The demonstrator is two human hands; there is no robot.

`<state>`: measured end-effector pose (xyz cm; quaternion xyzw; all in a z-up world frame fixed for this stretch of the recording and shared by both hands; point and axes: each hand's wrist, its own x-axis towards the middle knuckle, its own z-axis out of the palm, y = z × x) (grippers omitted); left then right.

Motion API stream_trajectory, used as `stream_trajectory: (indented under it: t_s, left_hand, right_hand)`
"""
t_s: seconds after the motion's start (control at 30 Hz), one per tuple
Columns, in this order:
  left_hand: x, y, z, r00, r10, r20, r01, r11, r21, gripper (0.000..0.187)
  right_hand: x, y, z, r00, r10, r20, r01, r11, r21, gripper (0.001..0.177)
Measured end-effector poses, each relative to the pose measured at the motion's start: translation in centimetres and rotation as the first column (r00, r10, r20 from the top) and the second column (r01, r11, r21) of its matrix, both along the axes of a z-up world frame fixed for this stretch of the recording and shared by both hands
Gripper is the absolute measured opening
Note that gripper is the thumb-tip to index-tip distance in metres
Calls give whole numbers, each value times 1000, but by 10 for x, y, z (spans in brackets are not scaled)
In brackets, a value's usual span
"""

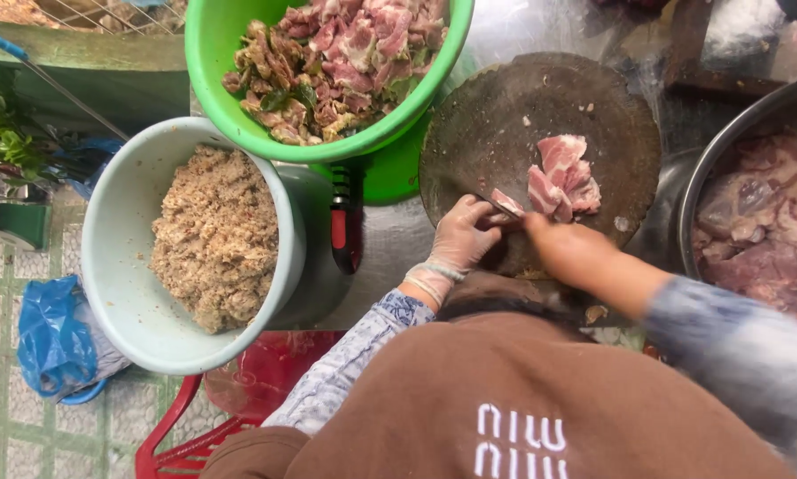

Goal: The person washes a large piece of raw meat in a green basin of water, then moves to a wooden cutting board to slice the meat into smaller pieces using a knife. The sliced meat is placed into a metal bowl, and the process is repeated with additional pieces of meat.

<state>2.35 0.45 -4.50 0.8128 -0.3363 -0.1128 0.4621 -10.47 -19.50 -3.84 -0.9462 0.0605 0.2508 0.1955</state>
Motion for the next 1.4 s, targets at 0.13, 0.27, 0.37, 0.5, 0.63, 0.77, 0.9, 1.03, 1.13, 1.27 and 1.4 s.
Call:
stream_trajectory:
  t_s: [0.13,0.27,0.37,0.5,0.63,0.77,0.9,1.03,1.13,1.27,1.4]
  left_hand:
    - [-5,-5,8,999,3,-32,-3,1000,-10,32]
    - [0,-3,13,999,-35,22,35,999,-5,36]
    - [0,-3,0,998,-66,17,66,998,-9,34]
    - [-11,-4,3,997,-76,4,77,995,-58,33]
    - [0,-3,6,994,-114,0,114,993,39,29]
    - [21,-6,14,973,-194,-123,214,961,174,40]
    - [43,-42,27,969,-231,-88,246,932,265,69]
    - [33,-93,39,961,-254,-112,278,858,433,127]
    - [28,-119,27,961,-159,-225,245,865,437,147]
    - [26,-128,39,950,-103,-294,231,867,442,144]
    - [30,-123,44,935,-99,-340,230,900,370,130]
  right_hand:
    - [16,12,-5,982,-69,178,68,998,12,17]
    - [-46,4,32,982,-148,-114,144,989,-39,30]
    - [-38,5,32,972,-163,-167,153,985,-74,27]
    - [9,16,10,982,-186,21,186,983,-3,19]
    - [-26,-1,2,933,-314,177,285,943,171,22]
    - [-61,-2,34,801,-553,232,506,831,232,31]
    - [-75,-1,21,668,-654,355,605,755,254,35]
    - [-110,-11,-31,588,-732,343,632,681,371,27]
    - [-116,-13,-17,555,-831,-37,659,411,630,21]
    - [-103,-9,1,615,-713,-336,640,203,741,15]
    - [-80,-10,15,676,-673,-300,586,244,772,14]
